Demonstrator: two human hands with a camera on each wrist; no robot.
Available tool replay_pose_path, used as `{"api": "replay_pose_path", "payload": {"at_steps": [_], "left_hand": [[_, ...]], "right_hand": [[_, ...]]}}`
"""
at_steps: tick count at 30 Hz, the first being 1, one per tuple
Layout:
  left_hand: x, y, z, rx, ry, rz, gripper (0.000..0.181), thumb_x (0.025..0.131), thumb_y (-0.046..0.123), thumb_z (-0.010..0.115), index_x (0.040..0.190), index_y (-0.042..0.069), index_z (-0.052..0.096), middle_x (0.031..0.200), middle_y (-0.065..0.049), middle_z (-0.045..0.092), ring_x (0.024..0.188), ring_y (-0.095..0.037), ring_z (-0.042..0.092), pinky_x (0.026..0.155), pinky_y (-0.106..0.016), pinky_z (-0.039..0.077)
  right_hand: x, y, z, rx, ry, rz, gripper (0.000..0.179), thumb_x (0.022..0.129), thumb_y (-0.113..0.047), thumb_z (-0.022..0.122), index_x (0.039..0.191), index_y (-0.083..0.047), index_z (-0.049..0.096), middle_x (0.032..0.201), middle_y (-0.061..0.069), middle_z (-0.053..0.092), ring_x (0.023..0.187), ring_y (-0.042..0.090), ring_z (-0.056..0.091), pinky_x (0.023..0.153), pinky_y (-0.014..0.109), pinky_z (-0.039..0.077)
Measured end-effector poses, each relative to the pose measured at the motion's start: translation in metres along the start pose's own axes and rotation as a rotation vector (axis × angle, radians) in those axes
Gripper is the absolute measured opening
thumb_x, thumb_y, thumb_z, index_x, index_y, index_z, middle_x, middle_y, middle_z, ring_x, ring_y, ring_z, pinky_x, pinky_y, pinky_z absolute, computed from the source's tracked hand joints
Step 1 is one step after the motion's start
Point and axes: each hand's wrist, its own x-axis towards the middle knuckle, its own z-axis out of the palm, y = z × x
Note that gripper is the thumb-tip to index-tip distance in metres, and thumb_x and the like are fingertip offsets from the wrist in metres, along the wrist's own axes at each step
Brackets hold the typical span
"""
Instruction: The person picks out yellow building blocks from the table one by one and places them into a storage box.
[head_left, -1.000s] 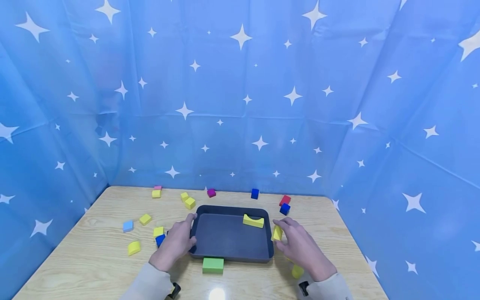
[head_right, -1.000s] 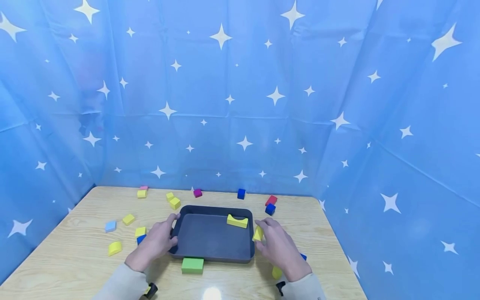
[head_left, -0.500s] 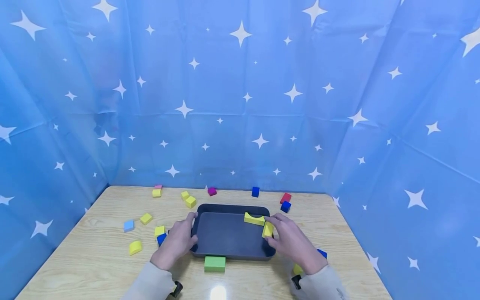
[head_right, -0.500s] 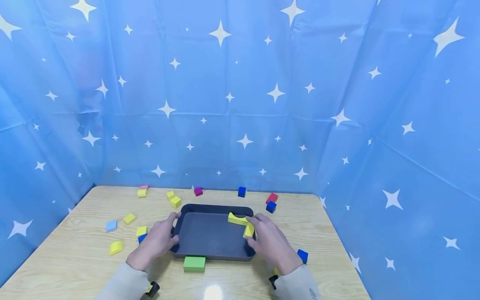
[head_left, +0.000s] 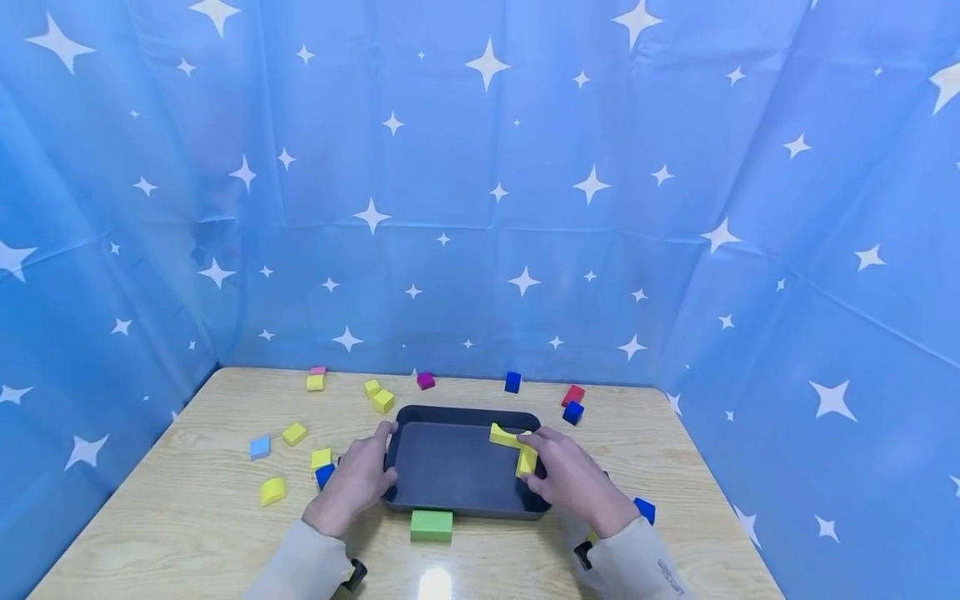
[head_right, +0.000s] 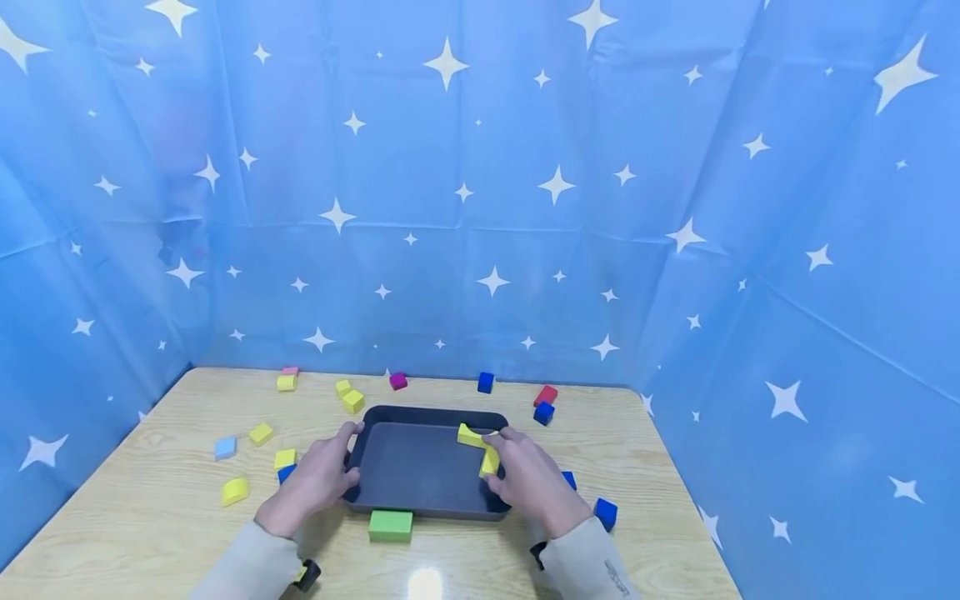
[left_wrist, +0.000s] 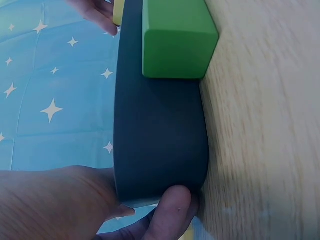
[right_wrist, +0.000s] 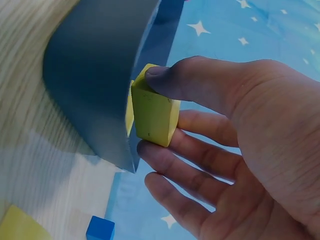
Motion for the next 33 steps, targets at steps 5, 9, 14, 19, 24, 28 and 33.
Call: {"api": "replay_pose_path", "payload": {"at_steps": [5, 9, 14, 19, 24, 28, 33], "left_hand": [[-0.001, -0.001, 0.001, -0.004, -0.009, -0.009, 0.072, 0.103, -0.005, 0.078, 0.170, 0.002, 0.049, 0.120, -0.022, 0.081, 0.075, -0.019, 0.065, 0.057, -0.030, 0.047], [-0.002, -0.002, 0.002, 0.005, -0.003, -0.008, 0.071, 0.103, -0.004, 0.078, 0.168, 0.002, 0.051, 0.123, -0.025, 0.081, 0.083, -0.021, 0.068, 0.059, -0.031, 0.049], [-0.002, -0.002, 0.001, 0.003, 0.004, -0.010, 0.071, 0.103, -0.004, 0.079, 0.168, 0.002, 0.051, 0.125, -0.026, 0.081, 0.086, -0.023, 0.069, 0.062, -0.032, 0.049], [-0.002, -0.001, 0.000, 0.000, 0.001, -0.008, 0.071, 0.103, -0.004, 0.078, 0.169, 0.002, 0.051, 0.126, -0.025, 0.081, 0.083, -0.021, 0.067, 0.061, -0.032, 0.048], [-0.001, 0.000, 0.000, -0.002, 0.000, 0.000, 0.071, 0.103, -0.005, 0.078, 0.169, 0.001, 0.050, 0.121, -0.024, 0.081, 0.078, -0.019, 0.066, 0.060, -0.031, 0.047], [0.000, 0.000, -0.001, 0.000, 0.002, 0.006, 0.071, 0.103, -0.005, 0.078, 0.168, 0.001, 0.051, 0.119, -0.023, 0.081, 0.078, -0.020, 0.066, 0.060, -0.031, 0.048], [0.000, 0.000, -0.001, 0.003, 0.001, 0.007, 0.070, 0.103, -0.005, 0.078, 0.168, 0.001, 0.051, 0.119, -0.023, 0.081, 0.080, -0.020, 0.066, 0.061, -0.031, 0.048]], "right_hand": [[0.001, 0.002, 0.006, -0.052, -0.031, 0.000, 0.058, 0.096, -0.014, 0.098, 0.148, -0.002, 0.077, 0.136, 0.017, 0.079, 0.097, 0.018, 0.071, 0.093, 0.043, 0.072], [0.005, 0.002, 0.009, -0.075, -0.047, -0.012, 0.057, 0.096, -0.015, 0.098, 0.148, -0.002, 0.078, 0.139, 0.019, 0.079, 0.106, 0.025, 0.077, 0.098, 0.047, 0.071], [0.011, 0.003, 0.010, -0.100, -0.053, -0.042, 0.056, 0.095, -0.016, 0.099, 0.146, -0.003, 0.079, 0.128, 0.014, 0.080, 0.100, 0.021, 0.074, 0.096, 0.045, 0.072], [0.013, 0.003, 0.009, -0.116, -0.062, -0.053, 0.057, 0.093, -0.016, 0.100, 0.145, -0.002, 0.079, 0.124, 0.012, 0.081, 0.098, 0.020, 0.073, 0.096, 0.045, 0.072], [0.014, 0.006, 0.011, -0.138, -0.070, -0.077, 0.055, 0.094, -0.018, 0.100, 0.143, -0.003, 0.080, 0.129, 0.015, 0.082, 0.103, 0.025, 0.078, 0.100, 0.049, 0.071], [0.015, 0.008, 0.011, -0.148, -0.076, -0.085, 0.055, 0.094, -0.019, 0.100, 0.143, -0.004, 0.080, 0.132, 0.016, 0.082, 0.106, 0.028, 0.080, 0.102, 0.051, 0.070], [0.015, 0.009, 0.009, -0.155, -0.088, -0.085, 0.056, 0.095, -0.020, 0.100, 0.145, -0.005, 0.079, 0.134, 0.016, 0.082, 0.107, 0.028, 0.080, 0.102, 0.051, 0.070]]}}
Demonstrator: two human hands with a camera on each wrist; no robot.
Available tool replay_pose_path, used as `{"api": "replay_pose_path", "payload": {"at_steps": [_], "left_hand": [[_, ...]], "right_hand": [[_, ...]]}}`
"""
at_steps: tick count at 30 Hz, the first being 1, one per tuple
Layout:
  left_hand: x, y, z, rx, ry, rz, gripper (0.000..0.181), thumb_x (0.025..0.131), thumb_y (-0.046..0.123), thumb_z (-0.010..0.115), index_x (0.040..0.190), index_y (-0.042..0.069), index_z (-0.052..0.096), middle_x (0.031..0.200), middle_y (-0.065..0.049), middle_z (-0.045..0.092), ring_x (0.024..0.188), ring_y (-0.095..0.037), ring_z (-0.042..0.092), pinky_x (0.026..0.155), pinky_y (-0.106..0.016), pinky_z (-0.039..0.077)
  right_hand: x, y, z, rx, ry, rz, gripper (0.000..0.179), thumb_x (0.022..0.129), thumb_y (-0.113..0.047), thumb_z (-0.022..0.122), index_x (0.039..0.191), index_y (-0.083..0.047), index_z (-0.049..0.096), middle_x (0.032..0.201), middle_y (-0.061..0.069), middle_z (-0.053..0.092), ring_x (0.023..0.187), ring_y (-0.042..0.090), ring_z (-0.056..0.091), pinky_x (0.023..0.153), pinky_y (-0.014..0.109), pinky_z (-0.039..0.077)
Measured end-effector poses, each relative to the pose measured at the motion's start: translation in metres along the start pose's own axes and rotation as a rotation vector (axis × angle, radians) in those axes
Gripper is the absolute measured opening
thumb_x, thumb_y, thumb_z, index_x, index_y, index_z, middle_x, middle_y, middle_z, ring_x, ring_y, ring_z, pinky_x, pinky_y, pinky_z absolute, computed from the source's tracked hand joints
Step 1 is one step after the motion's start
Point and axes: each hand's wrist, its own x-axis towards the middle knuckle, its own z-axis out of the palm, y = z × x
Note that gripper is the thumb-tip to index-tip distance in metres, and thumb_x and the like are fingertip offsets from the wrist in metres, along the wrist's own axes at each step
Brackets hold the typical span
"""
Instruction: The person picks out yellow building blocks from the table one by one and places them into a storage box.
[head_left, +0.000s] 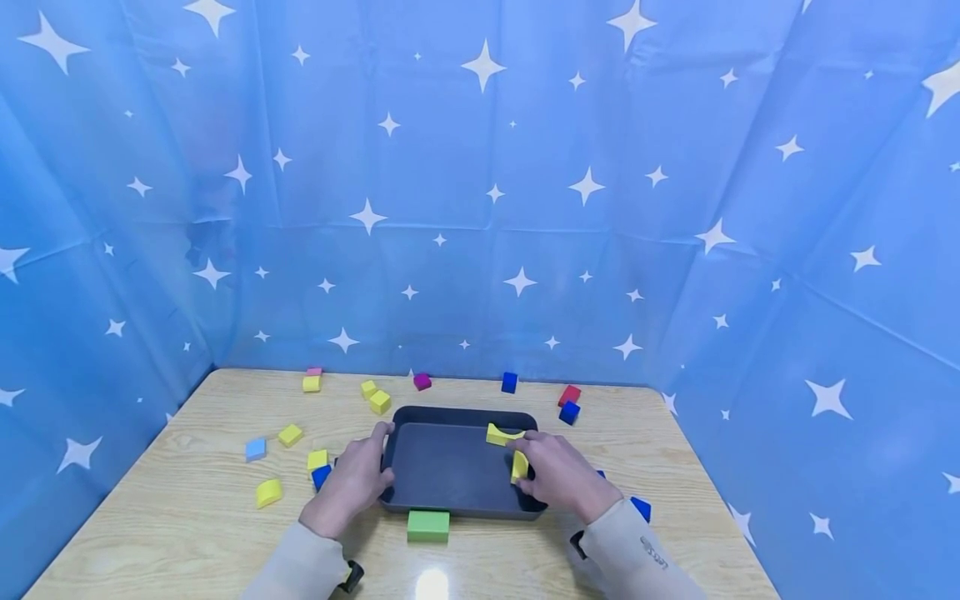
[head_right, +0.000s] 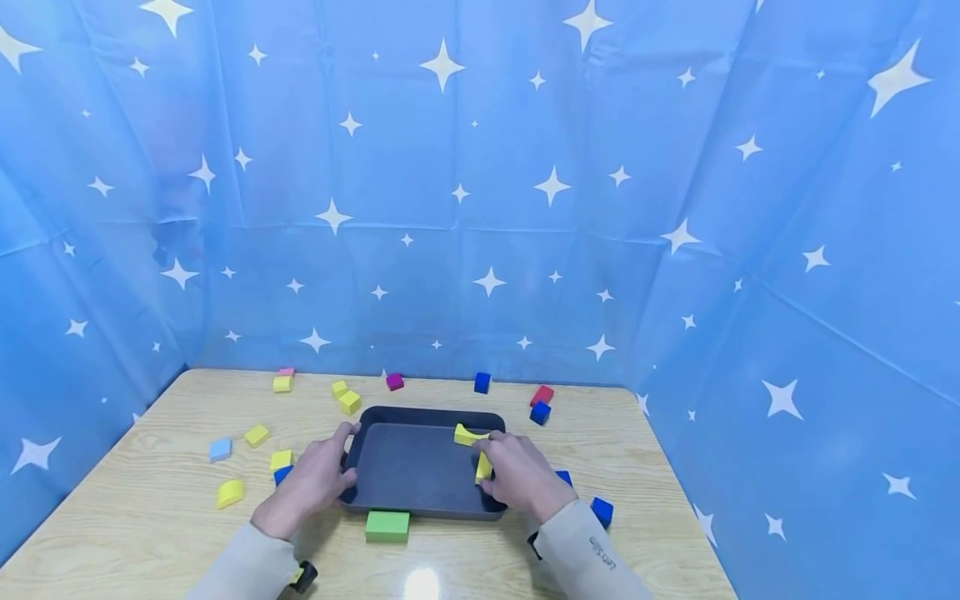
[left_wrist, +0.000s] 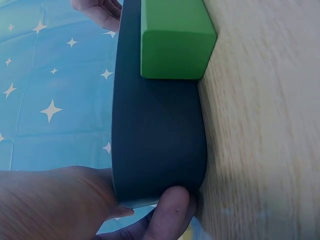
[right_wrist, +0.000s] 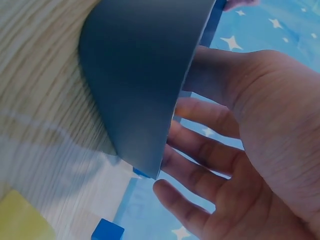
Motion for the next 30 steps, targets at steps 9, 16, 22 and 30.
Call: {"api": "replay_pose_path", "payload": {"at_steps": [9, 16, 22, 30], "left_hand": [[0.001, 0.000, 0.000, 0.004, 0.011, 0.001, 0.070, 0.103, -0.004, 0.079, 0.167, 0.001, 0.052, 0.118, -0.024, 0.081, 0.081, -0.020, 0.067, 0.062, -0.031, 0.050], [0.001, -0.001, 0.001, 0.011, 0.006, -0.004, 0.071, 0.103, -0.004, 0.080, 0.168, 0.001, 0.051, 0.125, -0.025, 0.081, 0.086, -0.022, 0.068, 0.064, -0.032, 0.050], [0.001, -0.001, 0.002, 0.007, 0.003, -0.007, 0.071, 0.104, -0.004, 0.080, 0.168, 0.002, 0.050, 0.126, -0.024, 0.081, 0.081, -0.020, 0.066, 0.061, -0.030, 0.047], [0.000, 0.001, 0.002, 0.007, 0.003, -0.008, 0.070, 0.104, -0.004, 0.079, 0.167, 0.001, 0.050, 0.128, -0.025, 0.081, 0.084, -0.020, 0.067, 0.062, -0.030, 0.048]], "right_hand": [[-0.001, 0.002, -0.001, 0.008, 0.004, -0.026, 0.056, 0.095, -0.017, 0.099, 0.146, -0.006, 0.079, 0.128, 0.013, 0.081, 0.100, 0.025, 0.077, 0.098, 0.050, 0.070], [-0.003, 0.002, 0.000, 0.021, 0.027, -0.027, 0.055, 0.096, -0.020, 0.099, 0.146, -0.008, 0.079, 0.124, 0.011, 0.080, 0.095, 0.018, 0.072, 0.096, 0.047, 0.071], [-0.008, 0.002, 0.000, 0.056, 0.066, -0.003, 0.055, 0.096, -0.019, 0.098, 0.146, -0.008, 0.079, 0.128, 0.012, 0.080, 0.098, 0.019, 0.071, 0.096, 0.047, 0.070], [-0.017, 0.004, 0.000, 0.061, 0.140, 0.030, 0.050, 0.097, -0.018, 0.097, 0.142, -0.007, 0.081, 0.139, 0.015, 0.079, 0.121, 0.033, 0.079, 0.106, 0.054, 0.068]]}}
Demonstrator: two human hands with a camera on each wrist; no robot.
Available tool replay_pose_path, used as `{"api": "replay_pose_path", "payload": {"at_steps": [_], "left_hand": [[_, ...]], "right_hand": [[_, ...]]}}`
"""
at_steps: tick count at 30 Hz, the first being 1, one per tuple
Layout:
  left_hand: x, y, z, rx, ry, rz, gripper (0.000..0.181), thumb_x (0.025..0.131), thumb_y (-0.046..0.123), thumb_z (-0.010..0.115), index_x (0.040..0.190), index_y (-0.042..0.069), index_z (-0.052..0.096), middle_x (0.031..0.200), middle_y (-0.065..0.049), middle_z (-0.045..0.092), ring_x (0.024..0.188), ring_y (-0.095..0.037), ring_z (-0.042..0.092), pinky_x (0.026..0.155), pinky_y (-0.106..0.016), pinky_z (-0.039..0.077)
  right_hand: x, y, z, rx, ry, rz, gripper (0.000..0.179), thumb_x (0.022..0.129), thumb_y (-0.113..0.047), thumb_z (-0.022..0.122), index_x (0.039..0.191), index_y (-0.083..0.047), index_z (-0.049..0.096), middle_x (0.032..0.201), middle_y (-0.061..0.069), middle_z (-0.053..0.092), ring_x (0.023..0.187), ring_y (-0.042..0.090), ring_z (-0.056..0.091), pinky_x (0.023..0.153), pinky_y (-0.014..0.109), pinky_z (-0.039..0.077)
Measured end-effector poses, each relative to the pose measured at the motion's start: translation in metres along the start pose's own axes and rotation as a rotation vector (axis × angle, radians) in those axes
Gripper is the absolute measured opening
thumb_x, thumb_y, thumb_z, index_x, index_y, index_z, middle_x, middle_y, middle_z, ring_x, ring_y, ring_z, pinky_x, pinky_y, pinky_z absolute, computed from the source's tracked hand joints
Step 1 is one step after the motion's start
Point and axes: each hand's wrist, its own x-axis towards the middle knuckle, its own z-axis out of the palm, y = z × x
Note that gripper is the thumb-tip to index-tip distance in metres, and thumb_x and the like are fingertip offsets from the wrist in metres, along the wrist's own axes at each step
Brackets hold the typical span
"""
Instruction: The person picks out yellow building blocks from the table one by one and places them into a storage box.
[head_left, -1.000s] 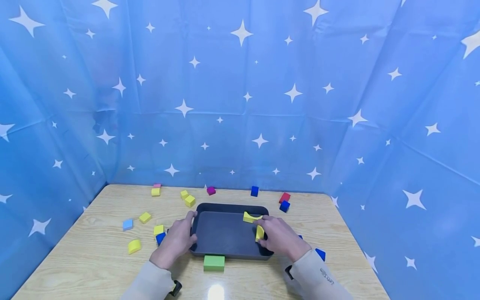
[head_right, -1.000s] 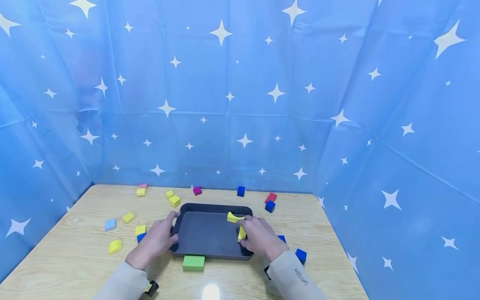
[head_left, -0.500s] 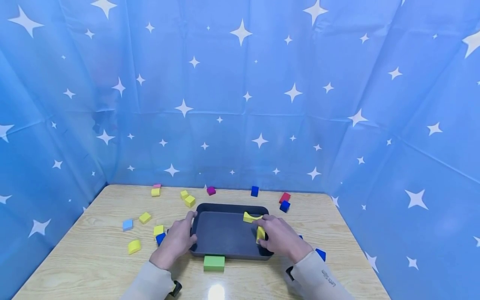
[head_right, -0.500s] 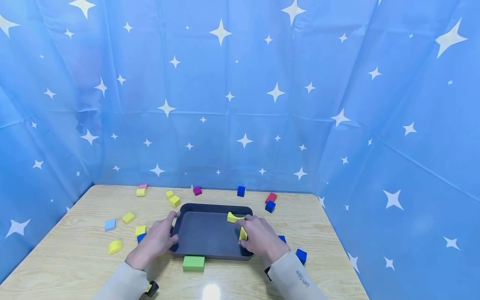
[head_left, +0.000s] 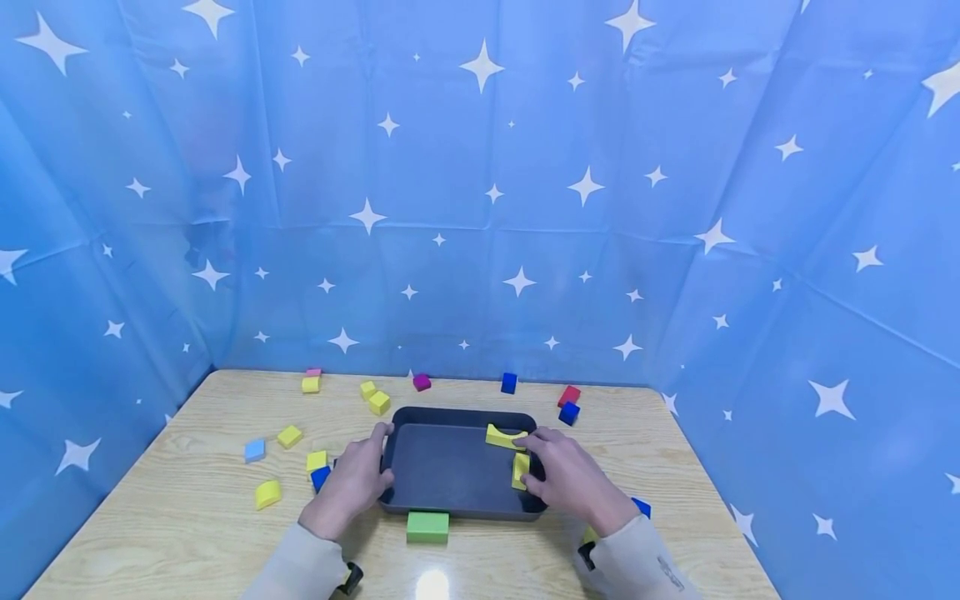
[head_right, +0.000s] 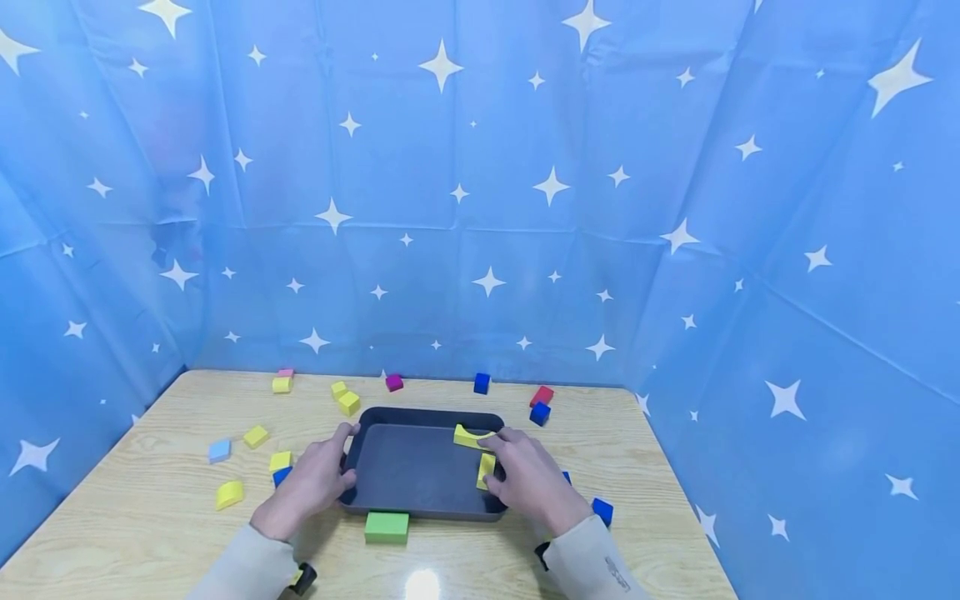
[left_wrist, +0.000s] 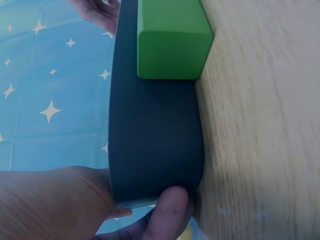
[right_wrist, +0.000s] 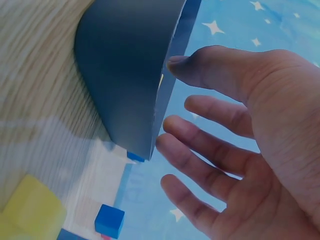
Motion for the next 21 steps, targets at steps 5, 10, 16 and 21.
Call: {"api": "replay_pose_path", "payload": {"at_steps": [5, 10, 16, 21], "left_hand": [[0.001, -0.001, -0.001, -0.001, 0.004, 0.005, 0.070, 0.103, -0.005, 0.079, 0.167, 0.001, 0.051, 0.127, -0.025, 0.081, 0.084, -0.021, 0.067, 0.063, -0.030, 0.049], [0.001, -0.002, -0.001, -0.006, 0.003, 0.012, 0.070, 0.104, -0.004, 0.079, 0.167, 0.001, 0.050, 0.130, -0.026, 0.080, 0.084, -0.020, 0.067, 0.062, -0.029, 0.048], [0.000, -0.003, -0.001, -0.011, 0.005, 0.013, 0.069, 0.103, -0.004, 0.080, 0.166, 0.001, 0.051, 0.129, -0.025, 0.081, 0.087, -0.022, 0.068, 0.062, -0.030, 0.049], [0.001, -0.003, 0.000, -0.006, 0.016, 0.024, 0.068, 0.102, -0.004, 0.081, 0.164, 0.001, 0.053, 0.127, -0.027, 0.081, 0.090, -0.023, 0.071, 0.065, -0.032, 0.053]], "right_hand": [[-0.007, 0.002, -0.003, 0.027, 0.029, 0.035, 0.049, 0.096, -0.016, 0.097, 0.142, -0.007, 0.081, 0.133, 0.012, 0.080, 0.114, 0.028, 0.078, 0.101, 0.051, 0.070], [-0.015, 0.007, -0.005, 0.084, 0.057, 0.080, 0.047, 0.097, -0.013, 0.095, 0.142, -0.009, 0.080, 0.134, 0.009, 0.079, 0.121, 0.030, 0.078, 0.104, 0.053, 0.069], [-0.024, 0.011, -0.010, 0.116, 0.056, 0.143, 0.049, 0.100, -0.016, 0.093, 0.147, -0.012, 0.079, 0.138, 0.006, 0.077, 0.128, 0.031, 0.076, 0.110, 0.057, 0.066], [-0.031, 0.016, -0.016, 0.106, 0.072, 0.173, 0.049, 0.102, -0.020, 0.092, 0.148, -0.014, 0.078, 0.139, 0.007, 0.078, 0.130, 0.030, 0.076, 0.110, 0.058, 0.066]]}}
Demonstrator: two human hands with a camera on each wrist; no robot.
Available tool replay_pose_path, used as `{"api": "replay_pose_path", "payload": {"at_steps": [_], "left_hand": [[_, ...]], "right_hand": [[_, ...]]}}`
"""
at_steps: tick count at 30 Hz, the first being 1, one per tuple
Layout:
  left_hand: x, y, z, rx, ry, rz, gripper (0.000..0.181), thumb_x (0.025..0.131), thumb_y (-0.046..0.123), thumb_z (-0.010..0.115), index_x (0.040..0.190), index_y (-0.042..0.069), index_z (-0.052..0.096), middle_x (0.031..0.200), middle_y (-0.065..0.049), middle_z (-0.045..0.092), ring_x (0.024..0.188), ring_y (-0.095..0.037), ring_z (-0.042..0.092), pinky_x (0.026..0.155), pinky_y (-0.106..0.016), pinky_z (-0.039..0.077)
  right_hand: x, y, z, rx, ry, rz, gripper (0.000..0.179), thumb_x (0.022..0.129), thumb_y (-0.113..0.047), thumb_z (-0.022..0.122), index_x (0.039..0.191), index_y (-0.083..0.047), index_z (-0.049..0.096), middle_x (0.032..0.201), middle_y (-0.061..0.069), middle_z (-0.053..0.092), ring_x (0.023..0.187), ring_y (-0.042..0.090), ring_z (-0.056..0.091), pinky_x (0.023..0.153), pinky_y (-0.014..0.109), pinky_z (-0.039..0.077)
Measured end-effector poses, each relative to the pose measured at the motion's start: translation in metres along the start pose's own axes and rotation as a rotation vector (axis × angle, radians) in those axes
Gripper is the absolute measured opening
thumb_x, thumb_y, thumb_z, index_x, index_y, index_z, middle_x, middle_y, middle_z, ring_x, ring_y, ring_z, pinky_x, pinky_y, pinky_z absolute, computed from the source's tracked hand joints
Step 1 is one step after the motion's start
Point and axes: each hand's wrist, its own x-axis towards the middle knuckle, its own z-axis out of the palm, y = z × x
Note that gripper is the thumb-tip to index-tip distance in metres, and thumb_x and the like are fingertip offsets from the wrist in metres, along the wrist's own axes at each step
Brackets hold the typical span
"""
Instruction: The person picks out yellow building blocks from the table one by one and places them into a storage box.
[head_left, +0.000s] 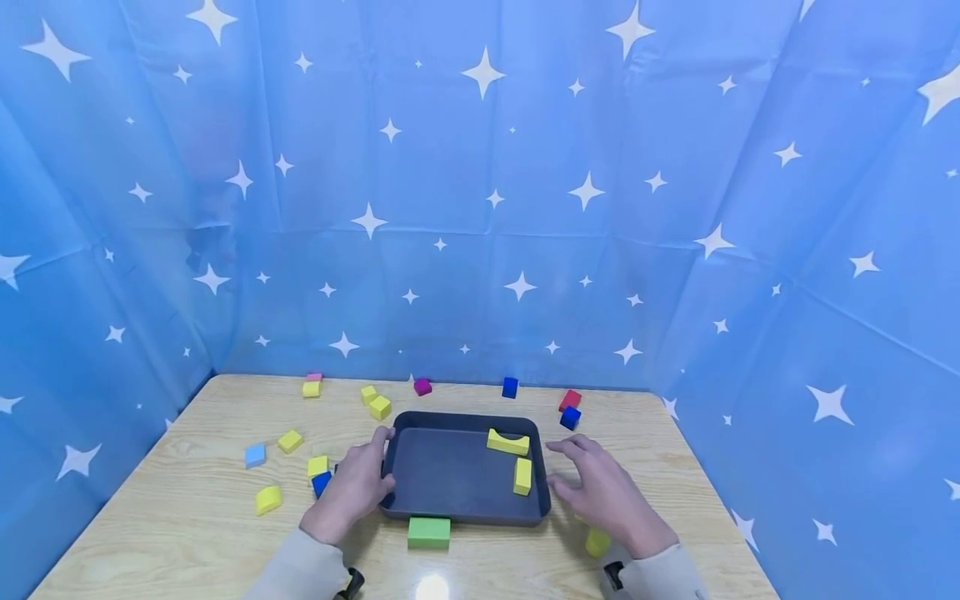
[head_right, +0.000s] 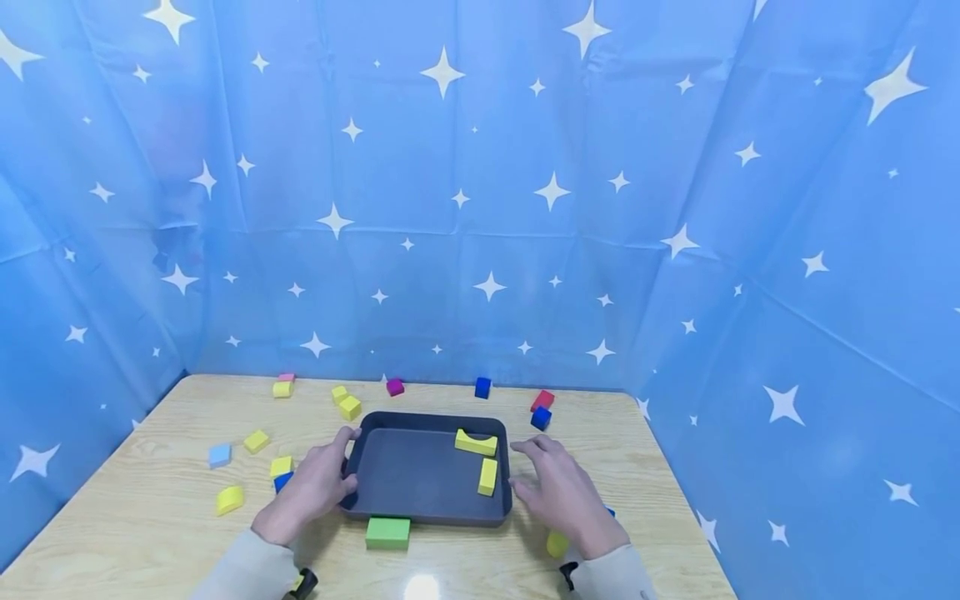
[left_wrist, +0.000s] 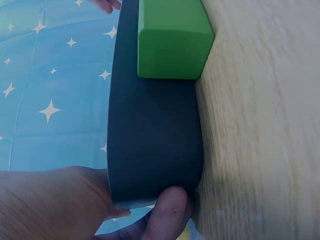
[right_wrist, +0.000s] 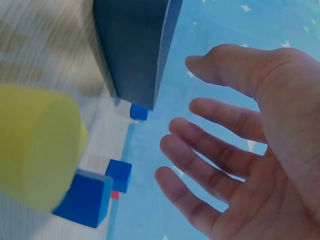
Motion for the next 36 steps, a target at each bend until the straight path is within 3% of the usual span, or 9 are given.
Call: {"api": "replay_pose_path", "payload": {"at_steps": [11, 20, 29, 32, 36], "left_hand": [[0.002, 0.001, 0.003, -0.011, -0.001, 0.001, 0.071, 0.101, -0.005, 0.080, 0.166, 0.002, 0.052, 0.131, -0.027, 0.080, 0.091, -0.024, 0.070, 0.063, -0.031, 0.050], [0.000, 0.001, 0.003, -0.013, -0.001, -0.010, 0.072, 0.101, -0.006, 0.080, 0.167, 0.002, 0.051, 0.133, -0.027, 0.080, 0.088, -0.022, 0.069, 0.061, -0.030, 0.049], [0.001, 0.003, -0.002, -0.011, 0.009, -0.007, 0.070, 0.103, -0.005, 0.079, 0.167, 0.002, 0.051, 0.115, -0.020, 0.080, 0.079, -0.020, 0.063, 0.060, -0.031, 0.046], [0.000, 0.003, -0.002, -0.004, 0.012, -0.004, 0.070, 0.102, -0.005, 0.079, 0.166, 0.002, 0.052, 0.113, -0.019, 0.080, 0.078, -0.020, 0.063, 0.060, -0.031, 0.046], [-0.001, 0.001, 0.001, -0.002, 0.001, 0.000, 0.071, 0.102, -0.006, 0.079, 0.167, 0.002, 0.051, 0.106, -0.015, 0.078, 0.076, -0.019, 0.061, 0.059, -0.029, 0.044]], "right_hand": [[-0.009, 0.013, -0.010, -0.014, -0.018, 0.033, 0.047, 0.106, -0.026, 0.088, 0.149, -0.011, 0.077, 0.140, 0.011, 0.078, 0.126, 0.031, 0.078, 0.109, 0.057, 0.067], [-0.018, 0.022, -0.015, -0.014, -0.114, 0.055, 0.042, 0.104, -0.026, 0.090, 0.141, -0.010, 0.081, 0.124, 0.007, 0.079, 0.106, 0.019, 0.076, 0.092, 0.045, 0.069], [-0.029, 0.028, -0.020, 0.052, -0.185, 0.050, 0.032, 0.097, -0.025, 0.096, 0.122, -0.012, 0.083, 0.109, -0.001, 0.071, 0.097, 0.018, 0.076, 0.079, 0.028, 0.064], [-0.034, 0.029, -0.021, 0.071, -0.222, 0.045, 0.029, 0.096, -0.025, 0.097, 0.117, -0.015, 0.081, 0.109, 0.000, 0.070, 0.098, 0.021, 0.077, 0.079, 0.029, 0.064], [-0.041, 0.028, -0.017, 0.075, -0.288, 0.100, 0.028, 0.094, -0.028, 0.099, 0.113, -0.018, 0.080, 0.110, -0.001, 0.070, 0.100, 0.019, 0.073, 0.082, 0.034, 0.064]]}}
